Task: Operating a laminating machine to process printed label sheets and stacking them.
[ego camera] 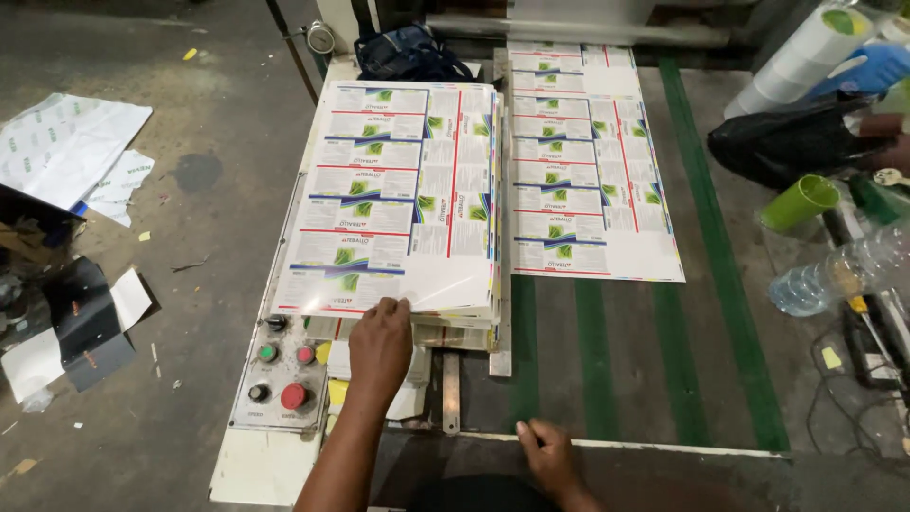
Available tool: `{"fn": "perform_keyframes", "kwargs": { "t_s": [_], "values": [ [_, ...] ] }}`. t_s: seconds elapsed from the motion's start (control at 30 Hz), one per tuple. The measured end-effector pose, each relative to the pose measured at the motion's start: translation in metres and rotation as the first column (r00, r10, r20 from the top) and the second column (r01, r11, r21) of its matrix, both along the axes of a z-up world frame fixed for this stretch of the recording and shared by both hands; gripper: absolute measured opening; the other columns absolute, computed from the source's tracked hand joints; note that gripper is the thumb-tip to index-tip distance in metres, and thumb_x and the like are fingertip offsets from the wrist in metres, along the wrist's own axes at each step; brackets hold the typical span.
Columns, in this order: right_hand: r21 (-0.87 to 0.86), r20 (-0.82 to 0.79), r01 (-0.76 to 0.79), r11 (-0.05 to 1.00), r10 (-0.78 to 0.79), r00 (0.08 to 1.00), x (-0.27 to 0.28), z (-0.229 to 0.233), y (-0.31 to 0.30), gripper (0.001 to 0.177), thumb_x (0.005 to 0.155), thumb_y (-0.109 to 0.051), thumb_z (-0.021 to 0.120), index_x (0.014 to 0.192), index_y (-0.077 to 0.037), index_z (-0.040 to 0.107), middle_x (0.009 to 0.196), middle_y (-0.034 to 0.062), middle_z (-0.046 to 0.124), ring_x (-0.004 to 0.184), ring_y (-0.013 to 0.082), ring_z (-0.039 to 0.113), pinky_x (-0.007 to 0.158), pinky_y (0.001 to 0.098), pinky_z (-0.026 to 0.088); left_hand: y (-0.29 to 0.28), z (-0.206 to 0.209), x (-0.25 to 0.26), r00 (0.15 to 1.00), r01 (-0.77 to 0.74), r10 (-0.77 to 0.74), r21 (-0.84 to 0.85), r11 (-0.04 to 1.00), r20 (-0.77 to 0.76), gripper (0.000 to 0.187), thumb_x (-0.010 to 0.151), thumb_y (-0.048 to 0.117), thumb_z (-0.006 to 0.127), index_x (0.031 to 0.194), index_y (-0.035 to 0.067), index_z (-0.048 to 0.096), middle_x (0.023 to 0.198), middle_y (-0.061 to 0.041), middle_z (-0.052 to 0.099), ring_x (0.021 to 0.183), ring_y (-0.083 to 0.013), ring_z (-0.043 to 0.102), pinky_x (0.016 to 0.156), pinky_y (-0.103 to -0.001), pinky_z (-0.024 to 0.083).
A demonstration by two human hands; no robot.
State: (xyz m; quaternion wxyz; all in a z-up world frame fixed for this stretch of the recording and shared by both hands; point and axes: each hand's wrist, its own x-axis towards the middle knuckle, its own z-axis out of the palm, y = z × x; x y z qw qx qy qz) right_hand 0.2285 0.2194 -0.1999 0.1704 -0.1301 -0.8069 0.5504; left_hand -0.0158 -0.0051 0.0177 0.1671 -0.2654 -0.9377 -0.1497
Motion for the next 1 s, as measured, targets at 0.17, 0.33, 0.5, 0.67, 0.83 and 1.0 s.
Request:
{"fn": "perform_keyframes", "kwargs": {
  "t_s": [0.17, 0.33, 0.5, 0.67, 0.83, 1.0],
  "values": [
    [-0.033, 0.057, -0.005, 0.999, 0.007, 0.998, -0.001, 0.006, -0.002, 0.049, 0.097, -0.02, 0.068, 0.063, -0.004, 0.036, 0.058, 0.0052, 0.029, 0.054, 0.0144, 0.029, 0.05, 0.0392, 0.029, 0.0, 0.006, 0.0, 0.999, -0.014, 0.016, -0.046, 0.999, 0.042, 0.026, 0.083, 0.003, 0.064, 0.108, 0.003, 0.07, 0.1, -0.012, 0.069, 0.089, -0.0314, 0.07, 0.07, -0.041, 0.057],
    [-0.014, 0.135, -0.038, 0.999, 0.04, 0.99, -0.003, 0.026, -0.004, 0.049, 0.098, -0.021, 0.066, 0.064, -0.004, 0.036, 0.058, 0.0049, 0.028, 0.054, 0.0146, 0.029, 0.05, 0.0407, 0.029, -0.001, 0.006, 0.0, 0.998, -0.006, 0.008, -0.035, 0.999, 0.06, 0.029, 0.082, 0.002, 0.064, 0.11, 0.002, 0.07, 0.1, -0.012, 0.069, 0.09, -0.0309, 0.07, 0.071, -0.041, 0.058],
    [-0.016, 0.146, -0.043, 0.999, 0.044, 0.988, -0.001, 0.007, 0.0, 0.05, 0.098, -0.022, 0.066, 0.063, -0.005, 0.035, 0.058, 0.0057, 0.025, 0.053, 0.0151, 0.027, 0.05, 0.0416, 0.027, -0.003, 0.005, 0.0, 1.0, 0.013, -0.013, -0.007, 1.0, 0.013, 0.03, 0.083, 0.004, 0.064, 0.112, 0.002, 0.07, 0.1, -0.012, 0.068, 0.092, -0.0304, 0.07, 0.073, -0.041, 0.057],
    [0.0, 0.113, -0.036, 0.999, 0.036, 0.993, -0.002, 0.005, -0.002, 0.049, 0.097, -0.021, 0.068, 0.062, -0.005, 0.037, 0.057, 0.0057, 0.026, 0.052, 0.015, 0.029, 0.049, 0.0414, 0.028, -0.003, 0.004, -0.001, 1.0, 0.006, -0.005, -0.026, 1.0, 0.023, 0.031, 0.082, 0.004, 0.064, 0.113, 0.003, 0.07, 0.101, -0.012, 0.068, 0.093, -0.0301, 0.07, 0.073, -0.04, 0.058],
    [-0.006, 0.031, -0.023, 1.0, 0.023, 0.999, -0.002, -0.003, -0.002, 0.05, 0.096, -0.019, 0.069, 0.061, -0.005, 0.036, 0.057, 0.0056, 0.027, 0.052, 0.0151, 0.029, 0.049, 0.0413, 0.028, -0.004, 0.004, -0.001, 0.999, 0.002, 0.001, -0.057, 0.998, 0.049, 0.033, 0.082, 0.003, 0.064, 0.115, 0.003, 0.069, 0.103, -0.011, 0.067, 0.093, -0.0299, 0.07, 0.074, -0.04, 0.058],
    [0.003, 0.041, -0.015, 1.0, 0.015, 0.999, -0.001, -0.011, -0.002, 0.049, 0.094, -0.019, 0.07, 0.06, -0.005, 0.039, 0.055, 0.0056, 0.029, 0.05, 0.0153, 0.03, 0.048, 0.0408, 0.027, -0.004, 0.004, -0.001, 0.999, 0.01, -0.006, -0.08, 0.997, 0.049, 0.037, 0.08, 0.002, 0.064, 0.117, 0.003, 0.069, 0.103, -0.012, 0.067, 0.094, -0.0299, 0.07, 0.074, -0.039, 0.058]
  ]
}}
